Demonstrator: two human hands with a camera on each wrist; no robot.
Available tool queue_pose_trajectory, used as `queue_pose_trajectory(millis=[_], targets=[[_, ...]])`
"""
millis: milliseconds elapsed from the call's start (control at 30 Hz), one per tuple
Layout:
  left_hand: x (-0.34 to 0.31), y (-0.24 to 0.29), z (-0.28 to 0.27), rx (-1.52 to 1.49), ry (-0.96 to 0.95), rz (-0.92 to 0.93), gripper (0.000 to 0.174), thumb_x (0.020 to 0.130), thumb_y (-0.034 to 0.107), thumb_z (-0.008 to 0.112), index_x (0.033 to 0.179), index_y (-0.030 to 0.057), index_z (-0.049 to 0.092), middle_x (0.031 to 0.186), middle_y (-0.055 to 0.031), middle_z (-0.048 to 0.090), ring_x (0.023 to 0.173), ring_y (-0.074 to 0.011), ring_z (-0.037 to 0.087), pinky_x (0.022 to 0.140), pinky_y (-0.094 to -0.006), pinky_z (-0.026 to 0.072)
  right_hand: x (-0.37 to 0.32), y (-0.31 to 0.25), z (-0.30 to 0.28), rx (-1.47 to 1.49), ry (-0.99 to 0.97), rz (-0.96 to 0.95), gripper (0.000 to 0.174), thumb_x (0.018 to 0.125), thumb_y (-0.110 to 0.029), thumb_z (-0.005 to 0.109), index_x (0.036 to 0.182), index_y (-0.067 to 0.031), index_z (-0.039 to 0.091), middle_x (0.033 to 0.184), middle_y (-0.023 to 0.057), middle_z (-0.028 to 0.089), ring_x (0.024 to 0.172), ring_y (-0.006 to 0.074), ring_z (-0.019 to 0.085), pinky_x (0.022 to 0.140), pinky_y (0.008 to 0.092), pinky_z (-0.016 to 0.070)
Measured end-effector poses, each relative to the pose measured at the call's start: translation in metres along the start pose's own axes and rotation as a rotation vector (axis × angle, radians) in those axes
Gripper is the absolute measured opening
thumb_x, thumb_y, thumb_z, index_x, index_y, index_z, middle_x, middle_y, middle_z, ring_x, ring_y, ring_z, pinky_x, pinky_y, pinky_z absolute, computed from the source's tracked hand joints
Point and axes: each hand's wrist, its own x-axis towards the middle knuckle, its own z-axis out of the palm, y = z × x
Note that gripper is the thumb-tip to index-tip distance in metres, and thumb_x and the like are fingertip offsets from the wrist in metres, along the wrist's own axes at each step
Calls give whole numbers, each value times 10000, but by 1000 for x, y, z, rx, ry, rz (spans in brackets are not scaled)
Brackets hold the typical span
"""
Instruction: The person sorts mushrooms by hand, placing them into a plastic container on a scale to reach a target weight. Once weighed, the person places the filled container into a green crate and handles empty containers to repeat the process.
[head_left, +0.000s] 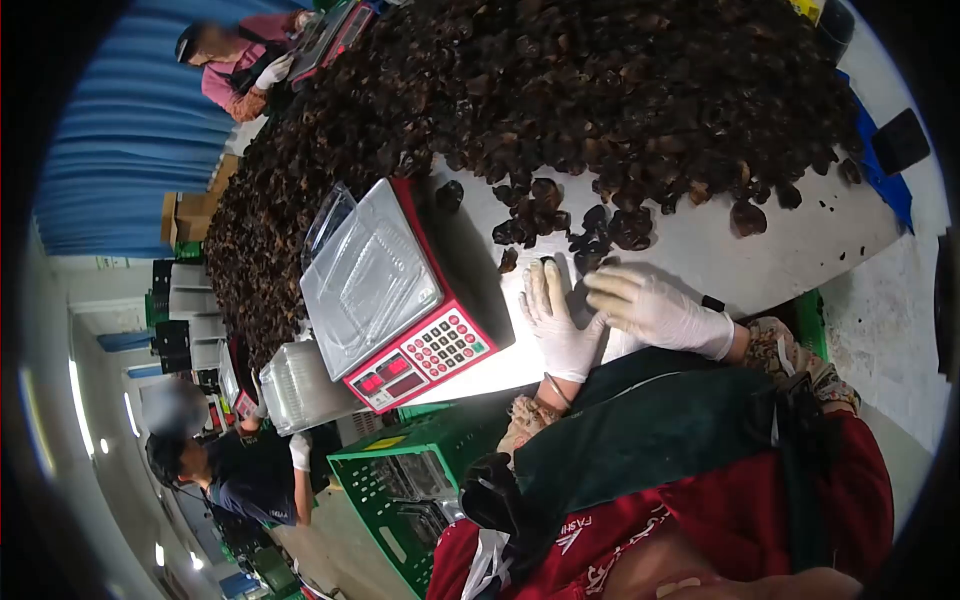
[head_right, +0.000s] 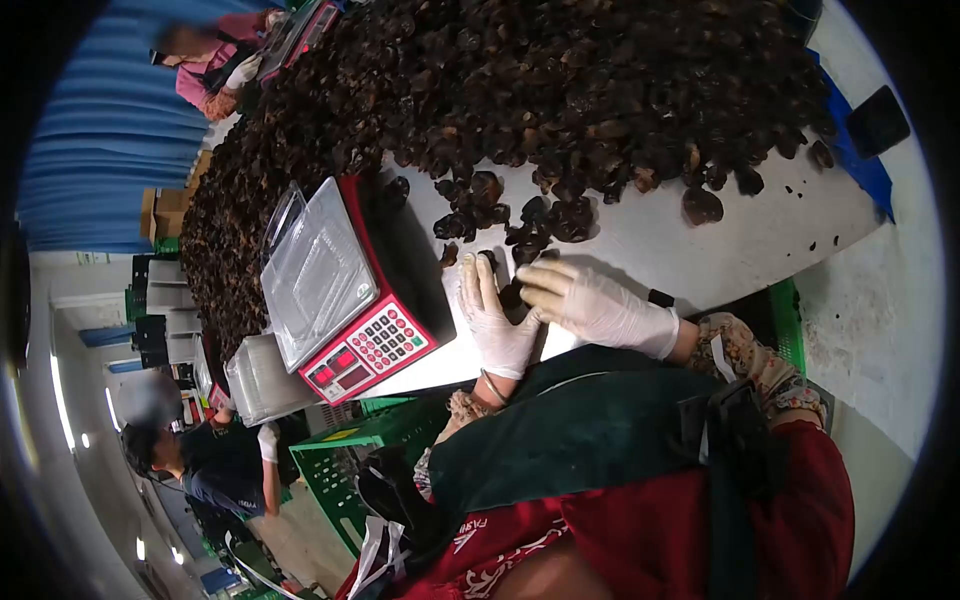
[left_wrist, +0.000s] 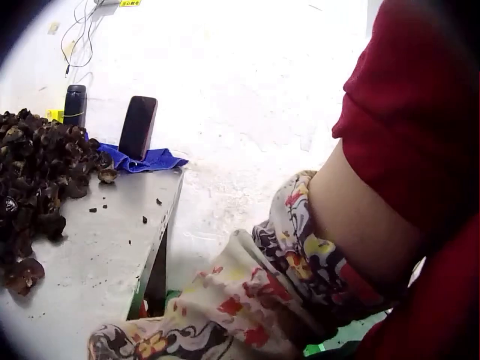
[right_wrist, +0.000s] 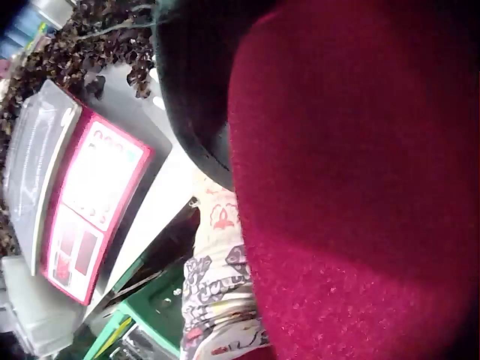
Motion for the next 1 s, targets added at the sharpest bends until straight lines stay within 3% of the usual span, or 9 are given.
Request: queue_pose_trajectory(millis=[133, 200, 300, 400, 467, 733, 833, 867, 1000], targets=[[2, 7, -7, 83, 8, 44, 1132, 649, 468, 823, 1508, 17, 240, 1510, -216, 329, 1410, -378, 290, 1150, -483, 219, 12, 10, -5, -99, 66, -14, 372, 861, -219, 660, 1182, -35, 624, 1357, 121, 526, 1277, 286, 476, 1064, 437, 393], [5, 11, -9, 52, -7, 10, 1158, 618, 442, 854, 1501, 6, 246, 1510, -225, 330, 1410, -379, 287, 1150, -470, 225, 21, 11, -12, -419, 180, 229, 437, 941, -331, 554, 1273, -48, 581, 1414, 137, 471, 1378, 321, 331, 1141, 511, 228], [5, 11, -10, 8, -16, -6, 1121, 620, 371, 858, 1493, 0, 263, 1508, -228, 335, 1400, -380, 309, 1139, -461, 256, 17, 22, 4, -510, 64, 342, 487, 950, -369, 527, 1293, -25, 560, 1432, 173, 445, 1402, 350, 288, 1149, 536, 181], [-7, 5, -10, -48, -47, -28, 1067, 661, 391, 807, 1499, 21, 259, 1524, -221, 303, 1438, -356, 256, 1154, -503, 187, 13, -4, 0, -196, -141, -61, 432, 934, -347, 560, 1225, -30, 596, 1339, 142, 544, 1281, 309, 472, 1113, 478, 316], [-14, 0, -8, 15, 13, 25, 1060, 647, 330, 815, 1491, 2, 265, 1515, -234, 312, 1404, -396, 301, 1141, -481, 250, 15, -6, 5, 64, -140, -186, 386, 898, -293, 615, 1190, -40, 612, 1298, 134, 576, 1223, 281, 530, 1061, 429, 401], [-12, 5, -20, -81, 57, -81, 1179, 594, 447, 871, 1490, -11, 257, 1519, -268, 272, 1402, -423, 280, 1144, -478, 244, 51, 23, -1, -309, 91, 213, 396, 914, -293, 585, 1231, -56, 606, 1320, 138, 548, 1271, 309, 463, 1083, 451, 342], [-11, -3, -22, -97, 84, -99, 1163, 631, 508, 828, 1499, 2, 242, 1516, -269, 267, 1402, -432, 272, 1137, -519, 234, 33, 13, 3, -92, -95, -123, 355, 907, -291, 607, 1154, -39, 645, 1222, 110, 614, 1156, 265, 565, 980, 408, 449], [-12, -5, -22, -95, 85, -135, 1162, 627, 499, 833, 1504, 17, 243, 1526, -266, 249, 1406, -434, 265, 1135, -519, 243, 33, 6, 2, 47, -161, -105, 318, 891, -267, 627, 1108, -38, 658, 1177, 102, 635, 1078, 264, 606, 921, 398, 484], [9, -8, -31, -270, 142, -164, 988, 711, 274, 839, 1502, 53, 290, 1552, -210, 242, 1454, -368, 194, 1165, -464, 217, 58, 10, -8, -133, 195, 70, 272, 856, -201, 657, 1077, -43, 656, 1151, 112, 631, 1066, 293, 596, 937, 413, 470]])
